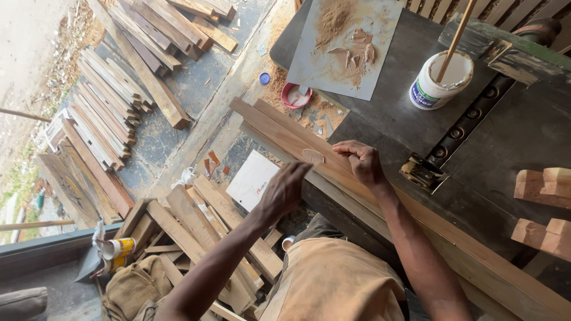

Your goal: The person sands a long wooden plank on a workbench using a small sanding block. They flip the plank to sand different sides and edges. Later, they mix a substance on a metal sheet with a stick and apply it to the wood with the sanding block.

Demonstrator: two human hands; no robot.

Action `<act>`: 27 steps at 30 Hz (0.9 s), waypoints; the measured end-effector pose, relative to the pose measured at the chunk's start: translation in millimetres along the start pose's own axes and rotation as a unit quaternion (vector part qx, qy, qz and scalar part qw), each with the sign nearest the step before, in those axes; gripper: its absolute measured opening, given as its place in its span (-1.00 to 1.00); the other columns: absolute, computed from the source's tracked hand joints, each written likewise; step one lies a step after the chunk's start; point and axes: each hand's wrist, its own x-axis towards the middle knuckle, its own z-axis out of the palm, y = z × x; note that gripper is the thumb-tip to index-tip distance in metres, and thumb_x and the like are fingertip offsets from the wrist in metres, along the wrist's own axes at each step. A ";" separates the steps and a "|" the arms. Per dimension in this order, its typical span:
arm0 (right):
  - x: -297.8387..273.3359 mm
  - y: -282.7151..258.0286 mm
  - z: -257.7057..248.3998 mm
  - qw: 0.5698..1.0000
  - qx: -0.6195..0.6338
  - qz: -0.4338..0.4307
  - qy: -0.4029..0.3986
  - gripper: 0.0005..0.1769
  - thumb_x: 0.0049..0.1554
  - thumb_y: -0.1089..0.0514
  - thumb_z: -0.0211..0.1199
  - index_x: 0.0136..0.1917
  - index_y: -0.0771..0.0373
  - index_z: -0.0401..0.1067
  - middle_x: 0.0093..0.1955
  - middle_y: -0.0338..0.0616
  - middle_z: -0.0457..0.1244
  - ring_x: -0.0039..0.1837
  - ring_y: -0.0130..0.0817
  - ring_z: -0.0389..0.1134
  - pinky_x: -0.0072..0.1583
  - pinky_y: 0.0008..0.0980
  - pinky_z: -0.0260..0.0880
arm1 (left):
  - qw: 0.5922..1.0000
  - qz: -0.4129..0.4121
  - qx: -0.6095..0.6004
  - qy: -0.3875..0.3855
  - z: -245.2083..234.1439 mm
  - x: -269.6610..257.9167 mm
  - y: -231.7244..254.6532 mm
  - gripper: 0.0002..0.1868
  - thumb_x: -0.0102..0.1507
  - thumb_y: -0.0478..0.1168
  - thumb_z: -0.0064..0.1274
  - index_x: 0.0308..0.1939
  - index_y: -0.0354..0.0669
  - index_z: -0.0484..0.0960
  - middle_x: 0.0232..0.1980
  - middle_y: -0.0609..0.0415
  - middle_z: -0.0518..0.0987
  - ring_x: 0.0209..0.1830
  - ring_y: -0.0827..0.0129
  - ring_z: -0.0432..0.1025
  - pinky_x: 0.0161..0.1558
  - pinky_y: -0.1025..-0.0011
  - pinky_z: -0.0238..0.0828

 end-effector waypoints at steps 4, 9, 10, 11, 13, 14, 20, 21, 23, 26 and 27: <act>0.5 2.5 0.1 1.000 0.014 0.013 0.008 -0.58 0.08 0.48 -0.06 0.01 0.37 0.60 0.10 -0.05 0.45 0.07 -0.33 0.47 0.17 -0.41 0.49 | 0.992 -0.106 0.008 0.064 -11.4 30.6 -16.7 -0.67 0.35 -0.54 -0.22 0.14 -0.45 0.54 -0.01 -0.34 0.59 -0.10 0.00 0.54 0.01 0.18 0.57; -1.0 5.0 -1.3 0.999 0.038 0.019 0.011 -0.59 0.08 0.48 -0.05 0.00 0.35 0.60 0.08 -0.05 0.45 0.06 -0.34 0.47 0.16 -0.41 0.50 | 0.980 -0.173 0.076 0.062 4.6 50.9 -35.0 -0.69 0.23 -0.53 -0.19 -0.01 -0.47 0.58 -0.16 -0.33 0.60 -0.19 -0.01 0.52 -0.05 0.11 0.53; -1.7 5.9 -0.9 0.999 0.041 0.016 0.013 -0.59 0.07 0.48 -0.05 -0.01 0.35 0.60 0.08 -0.04 0.45 0.06 -0.33 0.47 0.15 -0.41 0.50 | 0.979 -0.172 0.091 0.059 7.8 51.1 -34.6 -0.71 0.20 -0.52 -0.16 -0.04 -0.48 0.58 -0.18 -0.33 0.59 -0.19 -0.03 0.52 -0.05 0.09 0.52; -0.9 7.2 -0.9 0.999 0.044 0.013 0.015 -0.59 0.06 0.48 -0.05 -0.01 0.35 0.60 0.09 -0.04 0.45 0.06 -0.33 0.47 0.14 -0.41 0.50 | 0.978 -0.171 0.107 0.056 10.7 53.1 -34.0 -0.72 0.17 -0.50 -0.13 -0.07 -0.48 0.58 -0.20 -0.34 0.58 -0.20 -0.05 0.51 -0.05 0.08 0.50; 0.0 10.1 -1.2 0.999 0.036 -0.003 0.014 -0.59 0.07 0.48 -0.06 -0.02 0.34 0.60 0.08 -0.04 0.45 0.07 -0.33 0.48 0.14 -0.41 0.51 | 0.977 -0.174 0.108 0.060 16.3 59.0 -31.6 -0.72 0.20 -0.51 -0.13 -0.05 -0.49 0.58 -0.21 -0.34 0.57 -0.21 -0.05 0.51 -0.06 0.08 0.49; 0.1 11.1 -0.1 0.999 0.033 -0.011 0.009 -0.58 0.07 0.48 -0.06 -0.02 0.34 0.60 0.08 -0.04 0.45 0.07 -0.33 0.48 0.14 -0.41 0.51 | 0.976 -0.180 0.110 0.063 18.2 59.3 -29.7 -0.72 0.21 -0.51 -0.13 -0.04 -0.50 0.58 -0.22 -0.35 0.57 -0.21 -0.05 0.51 -0.07 0.08 0.48; 1.7 9.8 -2.6 0.999 0.043 0.005 0.011 -0.60 0.05 0.46 -0.06 -0.04 0.34 0.60 0.04 -0.02 0.45 0.05 -0.30 0.48 0.11 -0.38 0.50 | 0.973 -0.199 0.112 0.042 14.4 63.2 -13.2 -0.66 0.13 -0.54 -0.13 -0.03 -0.53 0.57 -0.19 -0.34 0.57 -0.19 -0.07 0.51 -0.04 0.08 0.48; 2.0 9.7 -3.0 0.999 0.050 0.011 0.011 -0.60 0.06 0.46 -0.05 -0.04 0.33 0.60 0.04 -0.02 0.45 0.04 -0.31 0.49 0.11 -0.38 0.51 | 0.973 -0.198 0.110 0.043 12.9 63.7 -9.1 -0.64 0.12 -0.55 -0.13 -0.01 -0.51 0.57 -0.18 -0.34 0.57 -0.18 -0.09 0.51 -0.05 0.07 0.47; 4.3 10.2 -3.0 0.998 0.065 0.023 0.011 -0.60 0.06 0.46 -0.05 -0.05 0.32 0.59 0.04 -0.04 0.45 0.04 -0.31 0.50 0.12 -0.38 0.52 | 0.974 -0.196 0.108 0.045 9.4 64.2 -0.2 -0.59 0.11 -0.56 -0.13 0.03 -0.47 0.58 -0.16 -0.35 0.57 -0.17 -0.13 0.50 -0.07 0.05 0.46; 4.3 11.8 -0.3 0.998 0.051 0.033 0.015 -0.64 0.06 0.45 -0.02 -0.06 0.32 0.60 0.01 -0.04 0.45 0.00 -0.30 0.49 0.09 -0.38 0.51 | 0.977 -0.188 0.093 0.049 6.6 64.5 13.9 -0.59 0.13 -0.57 -0.16 0.05 -0.46 0.57 -0.12 -0.32 0.58 -0.13 -0.10 0.51 -0.02 0.07 0.48; 4.2 12.0 1.3 0.998 0.052 0.028 0.020 -0.64 0.05 0.45 -0.01 -0.06 0.32 0.60 0.01 -0.03 0.45 0.01 -0.29 0.48 0.09 -0.37 0.51 | 0.976 -0.192 0.092 0.047 5.5 64.8 18.4 -0.60 0.15 -0.56 -0.15 0.05 -0.44 0.57 -0.13 -0.31 0.58 -0.13 -0.11 0.51 -0.04 0.07 0.47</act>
